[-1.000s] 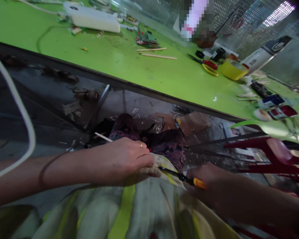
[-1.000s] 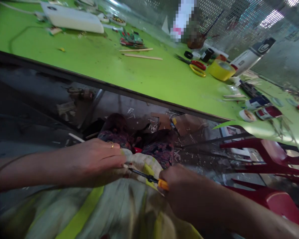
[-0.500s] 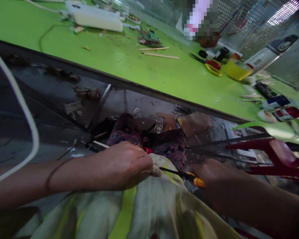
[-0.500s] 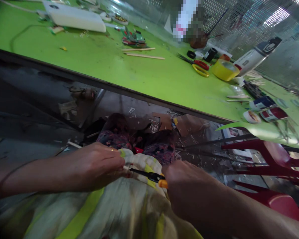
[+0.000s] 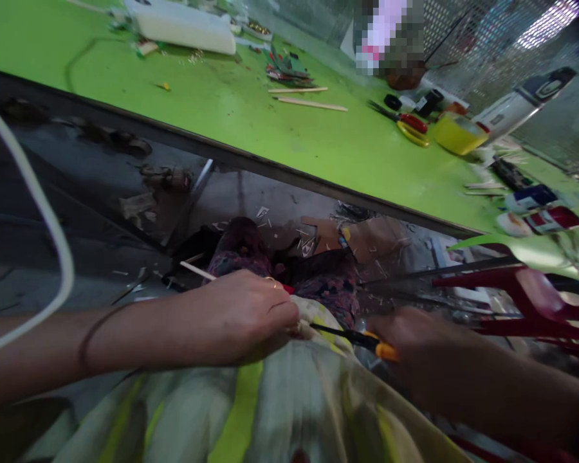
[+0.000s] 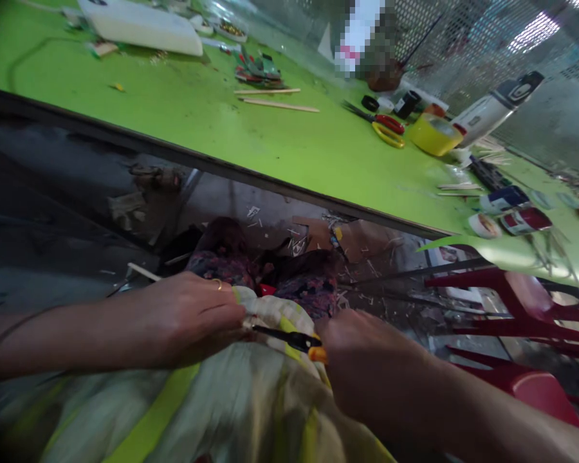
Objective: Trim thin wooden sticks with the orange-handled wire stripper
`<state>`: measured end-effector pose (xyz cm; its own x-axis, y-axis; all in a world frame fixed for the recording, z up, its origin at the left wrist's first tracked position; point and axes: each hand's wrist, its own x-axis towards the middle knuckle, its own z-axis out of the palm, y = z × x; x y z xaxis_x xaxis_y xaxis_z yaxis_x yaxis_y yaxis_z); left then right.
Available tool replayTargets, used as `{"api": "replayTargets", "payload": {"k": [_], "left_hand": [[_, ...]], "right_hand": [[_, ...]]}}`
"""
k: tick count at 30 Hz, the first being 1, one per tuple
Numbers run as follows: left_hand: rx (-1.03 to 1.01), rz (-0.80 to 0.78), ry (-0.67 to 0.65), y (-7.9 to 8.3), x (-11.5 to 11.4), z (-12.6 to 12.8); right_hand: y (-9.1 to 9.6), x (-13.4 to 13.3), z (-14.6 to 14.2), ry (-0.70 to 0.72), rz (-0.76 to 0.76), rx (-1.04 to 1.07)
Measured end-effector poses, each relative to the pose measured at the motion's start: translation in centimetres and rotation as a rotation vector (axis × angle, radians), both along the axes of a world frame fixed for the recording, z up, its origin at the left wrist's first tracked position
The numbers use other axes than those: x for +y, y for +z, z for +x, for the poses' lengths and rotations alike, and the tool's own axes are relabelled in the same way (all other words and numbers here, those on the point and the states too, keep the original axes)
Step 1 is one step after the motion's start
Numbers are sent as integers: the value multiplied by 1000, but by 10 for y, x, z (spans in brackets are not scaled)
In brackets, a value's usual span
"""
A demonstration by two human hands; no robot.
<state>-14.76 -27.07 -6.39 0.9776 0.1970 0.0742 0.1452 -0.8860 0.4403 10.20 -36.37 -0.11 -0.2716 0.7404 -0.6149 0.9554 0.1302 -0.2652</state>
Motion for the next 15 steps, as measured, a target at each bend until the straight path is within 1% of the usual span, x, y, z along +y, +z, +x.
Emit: {"api": "replayTargets", "payload": {"k": [1,3,5,6,8,11,13,15], "left_hand": [[19,-58,46,-1,-1,2],[36,-203,125,-2,-2,4],[20,-336,161,-3,-3,5],[-2,-374,158,-4,-3,4],[-37,-386,151,-6,-4,3],[-93,-341,157,-10,-7,2],[-134,-292,146,-11,-9,2],[-170,-211,127,-11,-10,1]], "right_hand": [[2,0,-2,66,89,-96],[6,1,-7,173,249,-208],[10,3,-12,259,398,-284],[12,4,-15,291,451,-317],[14,5,-19,319,526,-361],[13,5,-20,310,565,-364],[11,3,-16,283,547,-301],[9,2,-11,247,493,-225]]}}
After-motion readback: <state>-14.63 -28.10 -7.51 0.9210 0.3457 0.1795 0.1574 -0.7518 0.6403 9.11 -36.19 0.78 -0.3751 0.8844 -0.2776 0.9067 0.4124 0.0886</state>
